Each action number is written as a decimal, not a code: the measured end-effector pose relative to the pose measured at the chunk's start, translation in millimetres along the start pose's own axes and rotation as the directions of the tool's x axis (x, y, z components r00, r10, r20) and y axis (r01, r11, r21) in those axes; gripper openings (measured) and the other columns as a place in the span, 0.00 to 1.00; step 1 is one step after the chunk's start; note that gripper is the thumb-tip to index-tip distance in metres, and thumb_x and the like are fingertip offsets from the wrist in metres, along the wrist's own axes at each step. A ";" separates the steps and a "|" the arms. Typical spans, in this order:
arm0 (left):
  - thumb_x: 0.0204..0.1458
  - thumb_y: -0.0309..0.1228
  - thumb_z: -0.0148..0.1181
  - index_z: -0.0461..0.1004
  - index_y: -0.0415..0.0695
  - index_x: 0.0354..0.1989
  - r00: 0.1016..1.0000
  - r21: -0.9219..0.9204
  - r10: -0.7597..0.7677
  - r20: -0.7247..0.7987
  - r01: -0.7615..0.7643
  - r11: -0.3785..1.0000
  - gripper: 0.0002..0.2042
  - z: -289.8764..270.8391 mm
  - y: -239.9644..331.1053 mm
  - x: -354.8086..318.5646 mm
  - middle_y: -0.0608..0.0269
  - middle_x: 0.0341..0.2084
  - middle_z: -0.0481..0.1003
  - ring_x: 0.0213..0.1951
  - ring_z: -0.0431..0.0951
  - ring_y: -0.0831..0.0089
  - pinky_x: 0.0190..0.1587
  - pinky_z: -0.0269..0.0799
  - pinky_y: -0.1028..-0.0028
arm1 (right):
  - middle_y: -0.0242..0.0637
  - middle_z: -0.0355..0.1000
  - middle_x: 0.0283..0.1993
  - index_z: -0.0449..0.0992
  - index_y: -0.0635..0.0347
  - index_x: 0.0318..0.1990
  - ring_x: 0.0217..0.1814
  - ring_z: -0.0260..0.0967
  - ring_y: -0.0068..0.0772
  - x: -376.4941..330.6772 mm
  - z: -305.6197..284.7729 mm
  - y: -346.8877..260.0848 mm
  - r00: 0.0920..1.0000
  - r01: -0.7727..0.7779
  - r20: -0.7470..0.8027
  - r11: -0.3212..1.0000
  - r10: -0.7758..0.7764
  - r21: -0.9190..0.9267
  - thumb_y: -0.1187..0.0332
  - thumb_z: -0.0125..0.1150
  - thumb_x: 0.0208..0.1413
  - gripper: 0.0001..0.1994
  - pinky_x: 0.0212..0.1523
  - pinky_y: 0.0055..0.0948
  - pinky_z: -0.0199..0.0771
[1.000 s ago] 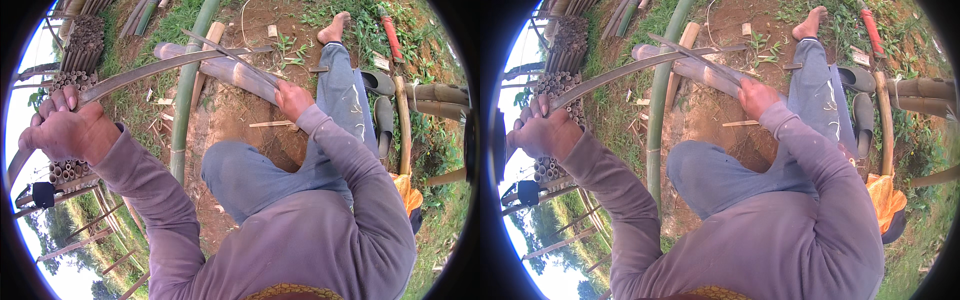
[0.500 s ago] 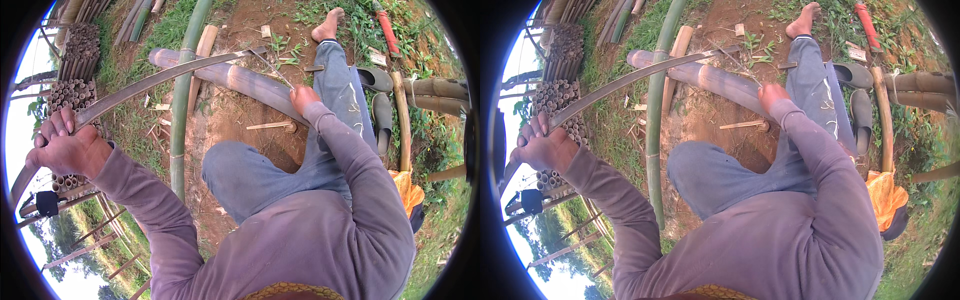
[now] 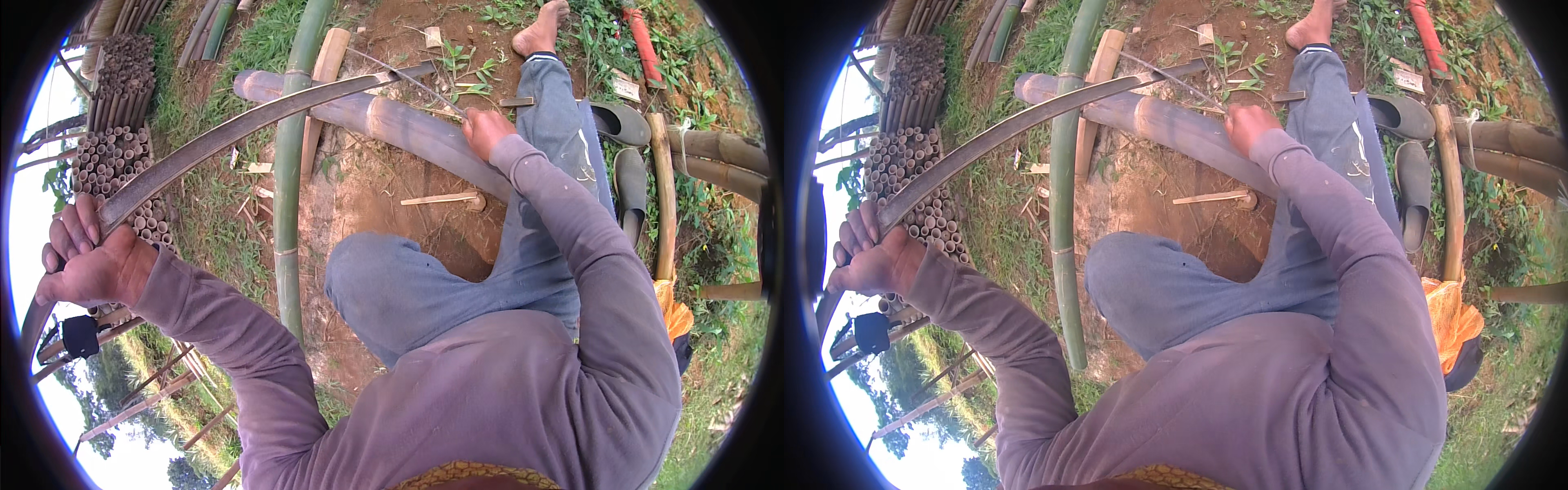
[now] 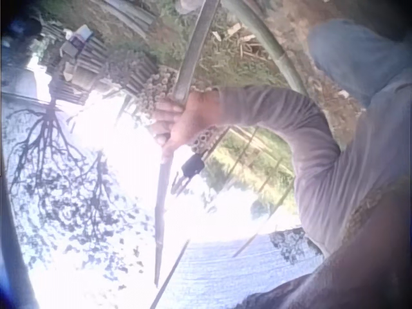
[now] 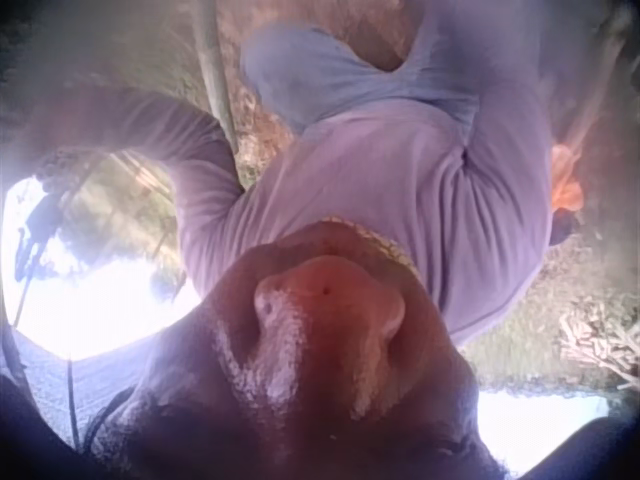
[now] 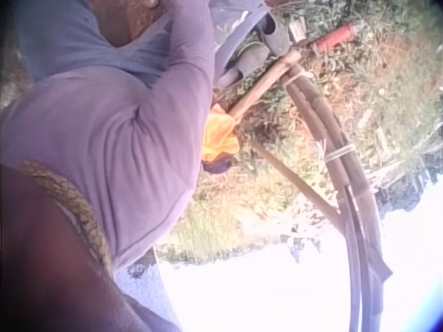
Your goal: The person measures and cuts bamboo poles using a tape measure, saw, and knife. They split the bamboo into strips, shave them down, and measure the resulting pieces before placing them aside.
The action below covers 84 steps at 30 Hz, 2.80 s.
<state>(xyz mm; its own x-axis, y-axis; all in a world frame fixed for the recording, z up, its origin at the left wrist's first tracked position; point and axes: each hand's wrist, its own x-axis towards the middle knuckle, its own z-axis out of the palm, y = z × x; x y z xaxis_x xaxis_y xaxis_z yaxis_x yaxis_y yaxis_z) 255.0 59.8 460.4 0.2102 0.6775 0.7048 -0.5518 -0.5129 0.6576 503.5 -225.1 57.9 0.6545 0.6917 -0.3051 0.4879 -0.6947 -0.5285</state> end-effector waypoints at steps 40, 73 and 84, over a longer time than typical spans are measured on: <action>0.48 0.81 0.33 0.70 0.53 0.19 0.997 -0.302 -0.015 0.075 0.037 0.952 0.41 -44.7 -4.8 9.7 0.75 0.12 0.65 0.16 0.65 0.76 0.20 0.62 0.73 | 0.59 0.79 0.40 0.77 0.61 0.46 0.45 0.78 0.62 6.6 -22.4 10.9 0.995 0.095 -0.021 0.995 -0.094 0.029 0.59 0.51 0.66 0.15 0.49 0.55 0.77; 0.52 0.79 0.30 0.66 0.54 0.21 0.994 -0.188 0.025 -0.108 -0.046 0.981 0.38 -34.1 2.8 8.1 0.74 0.11 0.60 0.14 0.62 0.75 0.16 0.58 0.74 | 0.58 0.79 0.45 0.79 0.60 0.47 0.50 0.77 0.61 11.3 -9.4 13.9 0.999 0.040 0.003 0.996 -0.040 0.078 0.60 0.49 0.65 0.16 0.54 0.54 0.76; 0.53 0.78 0.32 0.65 0.53 0.21 0.980 -0.036 0.099 -0.170 -0.106 0.994 0.37 -28.6 2.4 6.2 0.74 0.11 0.60 0.14 0.62 0.76 0.16 0.58 0.75 | 0.61 0.79 0.44 0.80 0.64 0.46 0.50 0.77 0.63 27.0 9.8 38.0 0.995 -0.099 -0.007 0.985 0.101 0.141 0.59 0.51 0.65 0.17 0.55 0.54 0.75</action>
<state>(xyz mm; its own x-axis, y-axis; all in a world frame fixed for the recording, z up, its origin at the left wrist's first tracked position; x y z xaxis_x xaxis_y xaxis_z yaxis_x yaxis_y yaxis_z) 231.9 77.8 458.7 0.0144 0.7033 0.7107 -0.5999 -0.5626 0.5689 534.0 -230.9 21.8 0.7046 0.6164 -0.3516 0.3342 -0.7253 -0.6019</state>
